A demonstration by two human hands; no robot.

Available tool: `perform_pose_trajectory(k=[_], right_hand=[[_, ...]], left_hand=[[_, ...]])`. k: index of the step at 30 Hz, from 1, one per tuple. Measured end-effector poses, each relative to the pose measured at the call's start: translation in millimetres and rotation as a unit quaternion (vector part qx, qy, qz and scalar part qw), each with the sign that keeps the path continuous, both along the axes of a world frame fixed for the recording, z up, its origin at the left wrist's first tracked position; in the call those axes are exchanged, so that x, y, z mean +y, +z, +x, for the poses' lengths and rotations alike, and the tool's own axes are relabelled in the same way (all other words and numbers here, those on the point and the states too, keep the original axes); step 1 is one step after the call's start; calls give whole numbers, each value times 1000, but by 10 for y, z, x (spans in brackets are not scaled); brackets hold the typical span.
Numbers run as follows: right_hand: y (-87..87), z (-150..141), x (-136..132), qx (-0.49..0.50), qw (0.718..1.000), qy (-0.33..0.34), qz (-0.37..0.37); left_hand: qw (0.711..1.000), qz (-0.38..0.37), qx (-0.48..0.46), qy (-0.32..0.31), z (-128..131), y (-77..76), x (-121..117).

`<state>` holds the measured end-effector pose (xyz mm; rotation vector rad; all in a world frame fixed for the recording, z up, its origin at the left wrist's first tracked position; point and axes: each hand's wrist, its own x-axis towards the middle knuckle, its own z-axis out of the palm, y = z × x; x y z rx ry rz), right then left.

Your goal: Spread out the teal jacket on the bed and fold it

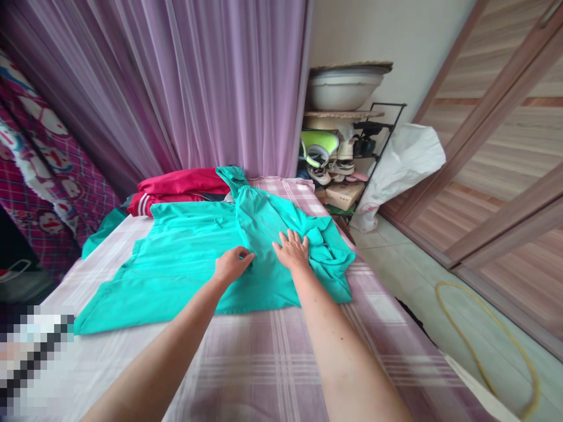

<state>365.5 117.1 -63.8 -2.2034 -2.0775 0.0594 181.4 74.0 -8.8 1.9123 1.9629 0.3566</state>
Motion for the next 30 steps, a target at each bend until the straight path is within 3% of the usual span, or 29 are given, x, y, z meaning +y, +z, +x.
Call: perform_pose_trajectory(k=[7,14,18,21,24,27,30], right_hand=[[28,5,-19,19,1000,8,12],[37,4,-22,19,1000,7,16],[20,9,-21,24,1000,7,17],[14,31,5,26,1000,5,15],[61,18,16,23,1000,3,2],[173,-108,-106,26,1000,1,-11],[258,-264,-428,46,996,71,22]], left_hand=[[999,30,13,-25,64,-30,10],[988,97,107,-52,-93,-246,-87],[981,140,112,-67,-169,-249,-178],[959,211,106,-155,-214,-252,-255],[931,211,111,-278,-244,-359,-328],[931,176,125,-295,-254,-500,-363],[934,169,128,-287,-255,-569,-360]])
